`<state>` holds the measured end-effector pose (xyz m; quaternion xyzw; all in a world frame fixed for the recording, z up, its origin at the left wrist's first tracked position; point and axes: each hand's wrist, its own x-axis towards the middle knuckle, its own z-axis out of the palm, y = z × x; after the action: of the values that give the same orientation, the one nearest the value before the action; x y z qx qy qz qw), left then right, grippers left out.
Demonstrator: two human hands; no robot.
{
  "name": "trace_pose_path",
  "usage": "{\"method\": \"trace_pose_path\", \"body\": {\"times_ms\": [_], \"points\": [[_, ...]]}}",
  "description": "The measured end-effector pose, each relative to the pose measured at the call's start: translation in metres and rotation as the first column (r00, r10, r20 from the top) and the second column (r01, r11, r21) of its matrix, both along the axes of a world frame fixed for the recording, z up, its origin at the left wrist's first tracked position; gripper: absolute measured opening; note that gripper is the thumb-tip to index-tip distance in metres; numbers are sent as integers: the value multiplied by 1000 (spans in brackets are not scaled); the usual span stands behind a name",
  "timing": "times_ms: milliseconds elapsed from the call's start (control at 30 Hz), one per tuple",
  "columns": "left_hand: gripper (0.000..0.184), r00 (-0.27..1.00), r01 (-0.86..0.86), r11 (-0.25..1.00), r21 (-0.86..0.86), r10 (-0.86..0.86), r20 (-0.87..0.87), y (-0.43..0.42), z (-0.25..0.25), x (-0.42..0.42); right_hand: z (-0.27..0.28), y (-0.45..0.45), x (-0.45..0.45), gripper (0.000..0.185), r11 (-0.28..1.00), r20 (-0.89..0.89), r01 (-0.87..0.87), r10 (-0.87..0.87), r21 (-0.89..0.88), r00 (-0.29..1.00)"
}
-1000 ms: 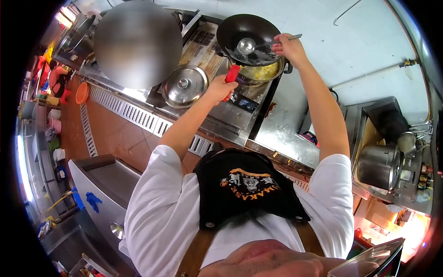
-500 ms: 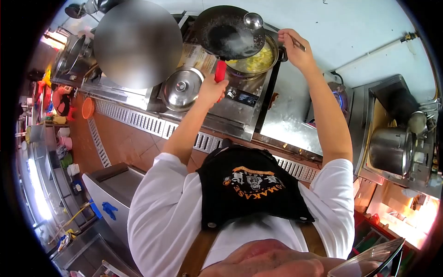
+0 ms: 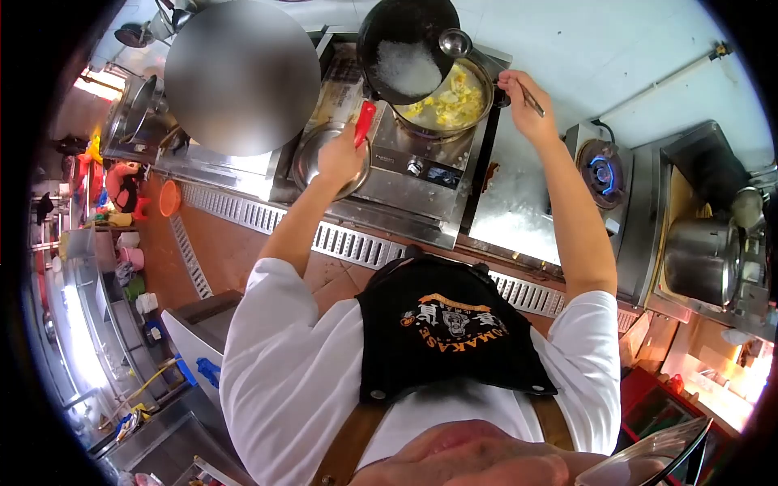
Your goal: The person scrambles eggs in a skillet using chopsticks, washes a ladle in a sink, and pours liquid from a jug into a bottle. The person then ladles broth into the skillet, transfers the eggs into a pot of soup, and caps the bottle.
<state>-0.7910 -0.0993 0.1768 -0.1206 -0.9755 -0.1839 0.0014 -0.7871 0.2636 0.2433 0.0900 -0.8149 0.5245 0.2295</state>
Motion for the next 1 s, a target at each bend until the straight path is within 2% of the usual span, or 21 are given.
{"method": "trace_pose_path", "body": {"times_ms": [33,67,133,167,233,267,333,533,633,833,1000], "points": [[30,1000,17,997,-77,-16,10,-5,5,-3,-5,3,1,17,999,-16,24,-24,27,1000],[28,993,63,995,-79,-70,-97,-11,3,-7,-6,2,5,17,999,-20,30,-30,17,999],[27,987,73,988,-135,-91,-131,-21,3,-18,-11,-1,18,18,993,65,16,-24,121,998],[26,982,76,981,-180,-105,-158,-24,7,-21,-16,-2,24,18,994,61,25,-32,108,998],[26,972,101,972,-214,-142,-187,-33,15,-28,-26,-6,32,17,927,-172,31,36,373,984],[25,962,117,965,-236,-169,-214,-36,22,-32,-26,-7,38,17,931,-183,44,25,362,983],[25,944,138,950,-281,-213,-253,-41,33,-35,-28,-14,51,21,891,-198,71,21,448,980],[25,914,131,921,-367,-255,-315,-44,53,-42,-37,-19,63,27,909,-320,116,20,399,947],[25,889,141,913,-382,-287,-357,-41,61,-39,-41,-23,68,27,896,-301,79,63,436,952],[25,886,86,909,-409,-257,-386,-32,71,-38,-39,-22,82,30,899,-355,130,29,417,935],[24,867,77,913,-401,-260,-425,-26,80,-29,-49,-10,106,30,911,-319,138,-8,388,948]]}}
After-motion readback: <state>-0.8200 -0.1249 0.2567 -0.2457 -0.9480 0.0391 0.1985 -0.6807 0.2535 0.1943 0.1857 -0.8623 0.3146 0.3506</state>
